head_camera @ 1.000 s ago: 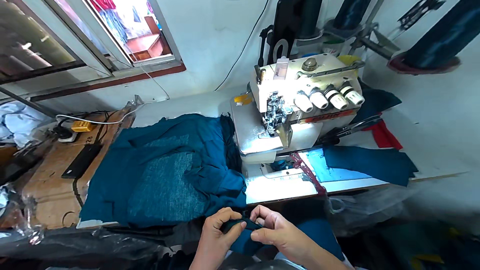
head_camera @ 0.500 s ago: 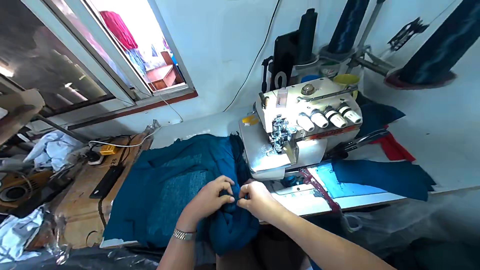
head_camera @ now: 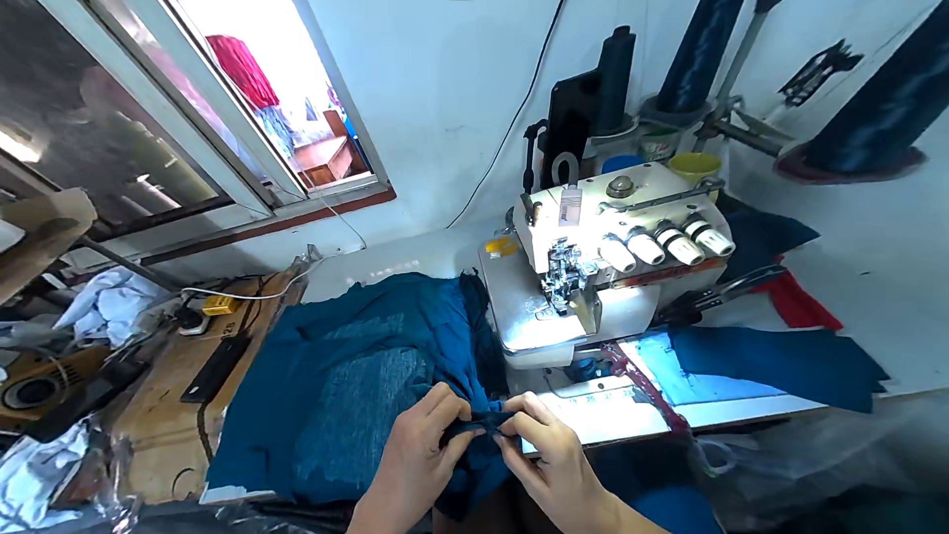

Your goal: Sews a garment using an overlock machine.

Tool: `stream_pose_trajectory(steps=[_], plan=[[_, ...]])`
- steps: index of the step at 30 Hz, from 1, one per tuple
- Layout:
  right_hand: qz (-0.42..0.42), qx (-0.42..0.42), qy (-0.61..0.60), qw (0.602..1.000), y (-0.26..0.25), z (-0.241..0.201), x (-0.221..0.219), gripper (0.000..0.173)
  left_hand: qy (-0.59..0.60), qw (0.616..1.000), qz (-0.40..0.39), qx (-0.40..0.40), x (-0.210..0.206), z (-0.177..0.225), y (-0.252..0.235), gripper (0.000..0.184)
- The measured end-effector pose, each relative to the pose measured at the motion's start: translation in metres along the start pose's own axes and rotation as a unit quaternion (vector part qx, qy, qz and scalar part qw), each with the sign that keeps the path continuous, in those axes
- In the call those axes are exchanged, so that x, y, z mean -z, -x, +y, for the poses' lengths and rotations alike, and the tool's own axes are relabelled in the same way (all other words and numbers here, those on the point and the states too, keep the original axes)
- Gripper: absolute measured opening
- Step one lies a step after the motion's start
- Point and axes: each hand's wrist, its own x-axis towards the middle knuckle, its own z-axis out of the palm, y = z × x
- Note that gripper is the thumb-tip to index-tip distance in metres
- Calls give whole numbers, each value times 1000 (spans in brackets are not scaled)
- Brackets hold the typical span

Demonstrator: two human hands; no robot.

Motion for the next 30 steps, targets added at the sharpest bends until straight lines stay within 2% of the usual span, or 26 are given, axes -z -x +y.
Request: stream_pose_trajectory(steps=[3, 6, 9, 13, 16, 18, 21, 24, 27, 30], plan=[[34, 14, 3, 999, -4, -1, -1, 10, -59, 997, 50, 0, -2, 7, -1, 25], [51, 23, 14, 998, -8, -2, -2, 10, -73, 995, 66, 5, -2, 12, -4, 20], [66, 55, 76, 993, -15, 7, -5, 12, -23, 999, 36, 26, 1, 12, -21, 16], [135, 105, 176, 969, -30, 28, -2, 16, 6, 1000, -11, 11, -9, 0, -79, 12], [153, 31, 266, 951, -41, 31, 9, 33, 15, 999, -38, -9, -31, -5, -126, 5], [131, -17, 322, 937, -43, 30, 22, 39, 33, 997, -71, -5, -46, -6, -147, 2], [102, -51, 373, 921, -42, 21, 43, 46, 50, 993, -84, 65, -61, 5, -157, 3], [66, -77, 401, 910, -39, 8, 58, 52, 26, 988, -18, 148, -77, 23, -151, 17], [45, -103, 422, 900, -39, 0, 67, 55, 13, 980, 40, 192, -92, 39, -148, 29], [44, -114, 430, 895, -42, -2, 70, 54, 8, 975, 69, 213, -101, 45, -151, 30]])
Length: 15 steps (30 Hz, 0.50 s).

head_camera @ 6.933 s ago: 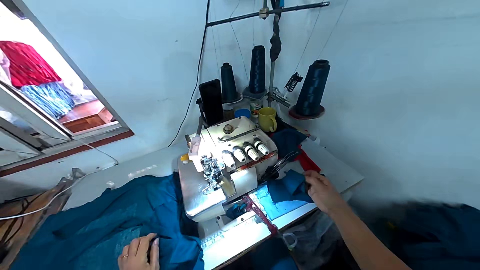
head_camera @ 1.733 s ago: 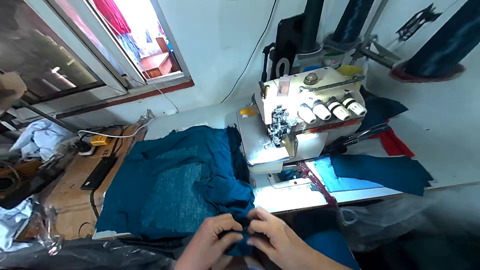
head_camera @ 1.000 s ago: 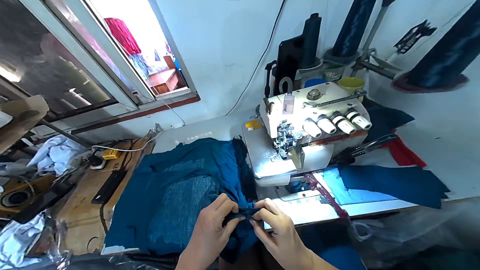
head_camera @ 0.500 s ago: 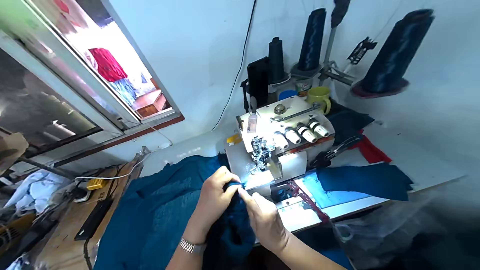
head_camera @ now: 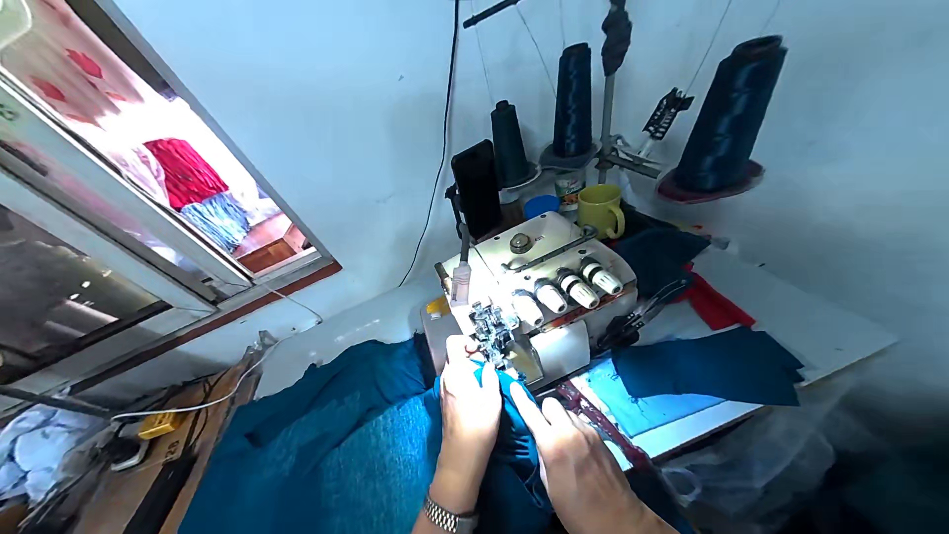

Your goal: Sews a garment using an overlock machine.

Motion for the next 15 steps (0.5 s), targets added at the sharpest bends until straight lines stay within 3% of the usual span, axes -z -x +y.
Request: stream_pose_trajectory(steps=[8, 15], plan=[[-9, -13, -22, 1000, -15, -1, -9, 54, -32, 999, -39, 5, 2, -5, -21, 23], [12, -12, -44, 999, -16, 0, -13, 55, -24, 998, -45, -37, 4, -19, -36, 28]])
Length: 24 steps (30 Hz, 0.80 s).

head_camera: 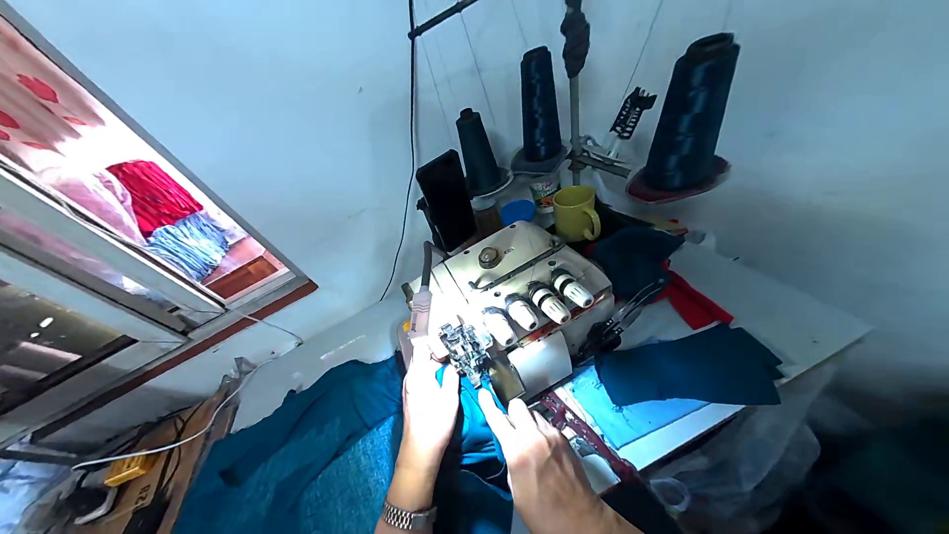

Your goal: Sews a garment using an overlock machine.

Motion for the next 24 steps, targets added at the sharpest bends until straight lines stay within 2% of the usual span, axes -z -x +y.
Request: stream_pose_trajectory(steps=[10, 12, 15, 17, 19, 20, 21, 22, 24], plan=[[39, 15, -14, 999, -3, 4, -10, 51, -3, 999, 32, -27, -3, -7, -9, 21], [35, 12, -24, 999, -2, 5, -10, 52, 44, 998, 41, -17, 3, -10, -10, 20], [-1, -28, -105, 994, -4, 7, 2, 47, 150, 987, 29, 54, 31, 2, 7, 25], [-7, -40, -232, 972, -1, 9, 10, 33, 217, 974, 18, 68, 49, 19, 30, 29], [-84, -46, -420, 902, 9, 10, 21, 38, 294, 952, 9, 79, 58, 35, 57, 34], [-128, -47, -490, 861, 15, 9, 26, 38, 327, 942, 4, 80, 61, 39, 69, 35], [-159, -43, -520, 838, 21, 7, 32, 31, 352, 933, -1, 81, 62, 40, 80, 35], [-172, -29, -510, 842, 28, 4, 37, 26, 357, 930, -7, 84, 62, 37, 88, 33], [-178, 16, -447, 876, 42, -5, 51, 26, 316, 944, -30, 94, 57, 26, 100, 23]])
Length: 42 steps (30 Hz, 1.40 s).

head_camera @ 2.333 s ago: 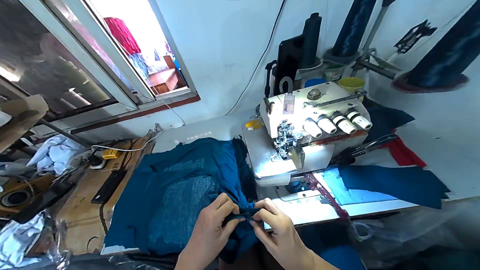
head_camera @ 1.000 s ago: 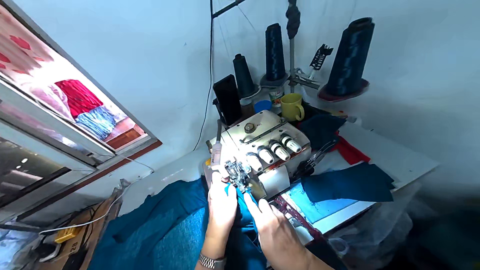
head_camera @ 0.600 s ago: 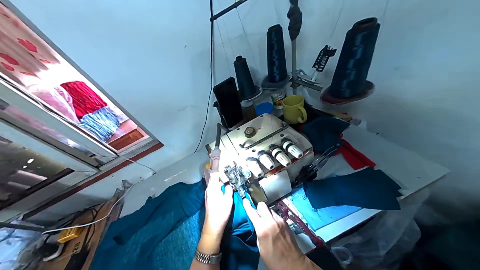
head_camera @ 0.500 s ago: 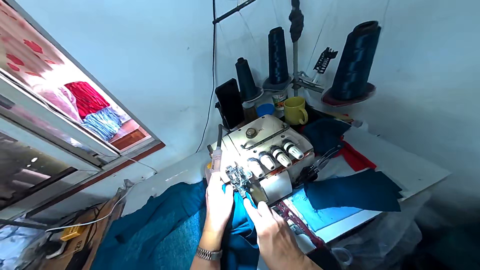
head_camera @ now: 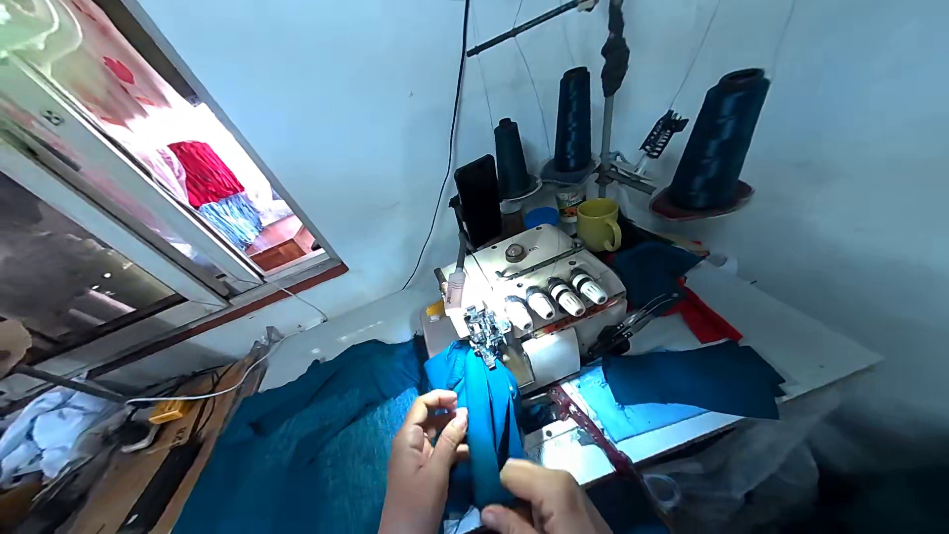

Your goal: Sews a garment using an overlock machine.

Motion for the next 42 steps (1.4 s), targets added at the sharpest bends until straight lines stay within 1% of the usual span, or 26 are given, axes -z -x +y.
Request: stream_pose_trajectory(steps=[1, 2, 3, 4, 6, 7, 8, 10, 11, 12, 13, 14, 16, 17, 18, 19, 20, 22, 24, 27, 29, 31, 33, 34, 37, 42], plan=[[-18, 9, 33, 999, 8, -7, -1, 26, -29, 999, -15, 12, 0, -9, 2, 19], [-37, 16, 61, 997, 14, -14, -2, 26, -33, 998, -41, 29, -1, -19, 2, 25], [-52, 20, 88, 995, 19, -19, -4, 25, 3, 995, -73, 63, -3, -25, -1, 33], [-58, 21, 121, 991, 24, -22, -5, 24, 61, 988, -91, 107, -6, -27, -4, 37], [-49, 25, 196, 979, 29, -28, -6, 23, 188, 962, -72, 186, -14, -20, -12, 35], [-45, 24, 228, 972, 30, -30, -6, 22, 254, 943, -59, 206, -16, -15, -15, 33], [-40, 19, 253, 967, 30, -33, -6, 21, 325, 922, -55, 201, -16, -11, -17, 29], [-11, 1, 273, 962, 20, -36, -7, 15, 461, 875, -94, 111, -10, -7, -16, 23], [16, 1, 279, 960, 8, -33, -7, 23, 506, 853, -118, 42, -6, -1, -14, 23], [49, 18, 293, 955, -9, -24, -6, 34, 514, 847, -128, -32, -1, 9, -12, 25], [85, 43, 303, 948, -28, -11, -5, 37, 494, 855, -116, -106, 4, 22, -11, 28], [101, 59, 287, 951, -46, 2, -1, 31, 442, 875, -92, -175, 11, 31, -10, 32], [86, 65, 235, 966, -72, 23, 8, 20, 252, 929, 8, -271, 26, 33, -14, 37], [75, 60, 216, 972, -80, 28, 11, 19, 138, 942, 63, -299, 34, 25, -17, 39], [63, 50, 201, 976, -85, 30, 13, 19, 44, 942, 109, -314, 40, 15, -20, 42], [54, 41, 189, 980, -88, 32, 14, 20, -7, 940, 142, -310, 43, 6, -22, 45], [50, 29, 181, 982, -90, 34, 14, 21, -22, 941, 166, -293, 44, -3, -24, 48], [60, 12, 168, 984, -91, 39, 13, 22, -9, 947, 196, -256, 43, -17, -26, 55], [72, -3, 158, 985, -92, 39, 12, 21, 12, 951, 202, -235, 40, -23, -24, 60], [92, -24, 149, 984, -92, 37, 10, 17, 60, 944, 213, -244, 32, -19, -13, 54], [78, -29, 106, 991, -87, 34, 10, 12, 107, 939, 183, -270, 26, -11, 4, 48], [3, 8, 13, 1000, -69, 24, 14, 23, 102, 943, 120, -293, 20, -4, 20, 44], [-40, 51, -64, 996, -40, 13, 12, 26, 78, 951, 54, -294, 19, -14, 24, 43], [-32, 45, -82, 995, -24, 9, 9, 24, 88, 957, 25, -275, 20, -24, 22, 45], [28, -38, -114, 992, 15, 3, 1, 18, 173, 962, -24, -209, 15, -51, 18, 47], [82, -114, -126, 982, 38, 5, 1, 12, 260, 951, -36, -161, -10, -60, 30, 40]])
